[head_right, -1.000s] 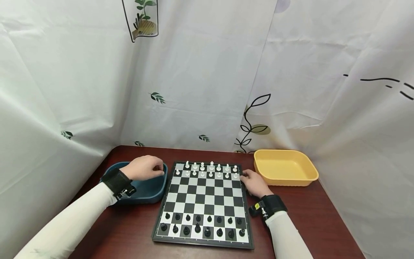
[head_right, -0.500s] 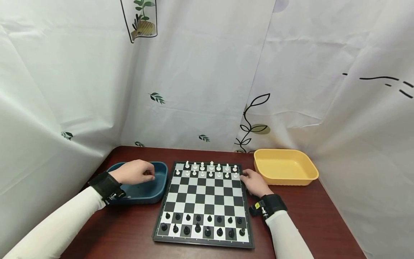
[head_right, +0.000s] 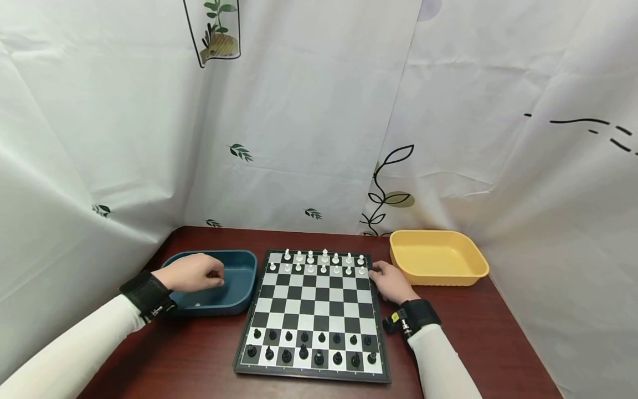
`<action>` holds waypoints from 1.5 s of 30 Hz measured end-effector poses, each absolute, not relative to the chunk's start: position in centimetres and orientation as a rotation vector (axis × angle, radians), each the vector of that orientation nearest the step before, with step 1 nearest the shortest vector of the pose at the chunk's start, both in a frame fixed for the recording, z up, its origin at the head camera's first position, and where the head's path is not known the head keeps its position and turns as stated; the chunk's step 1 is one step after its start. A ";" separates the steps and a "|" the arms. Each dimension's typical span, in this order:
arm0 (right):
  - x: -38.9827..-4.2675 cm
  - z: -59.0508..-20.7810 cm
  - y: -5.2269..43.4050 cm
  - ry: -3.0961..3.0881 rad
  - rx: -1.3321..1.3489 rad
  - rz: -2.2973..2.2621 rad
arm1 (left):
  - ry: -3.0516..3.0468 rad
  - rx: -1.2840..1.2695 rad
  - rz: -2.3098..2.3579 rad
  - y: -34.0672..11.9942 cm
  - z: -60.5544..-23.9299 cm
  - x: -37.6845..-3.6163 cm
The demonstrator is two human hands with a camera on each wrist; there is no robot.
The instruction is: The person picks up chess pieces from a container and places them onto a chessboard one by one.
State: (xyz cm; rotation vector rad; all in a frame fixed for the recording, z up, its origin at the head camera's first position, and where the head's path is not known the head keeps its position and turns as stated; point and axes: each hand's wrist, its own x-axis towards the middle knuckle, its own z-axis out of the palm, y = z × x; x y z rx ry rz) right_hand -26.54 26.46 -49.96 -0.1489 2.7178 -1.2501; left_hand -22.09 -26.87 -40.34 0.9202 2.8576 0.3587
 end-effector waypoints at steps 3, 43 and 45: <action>-26.4 -49.9 26.4 2.720 -0.148 -1.257 | 2.851 0.912 0.348 -27.6 -40.5 -21.8; -26.8 -50.4 26.5 2.721 -0.141 -1.250 | 2.595 0.922 0.318 -31.4 -46.7 -24.1; -26.9 -50.4 26.5 2.721 -0.141 -1.250 | 2.588 0.901 0.305 -31.4 -46.9 -24.2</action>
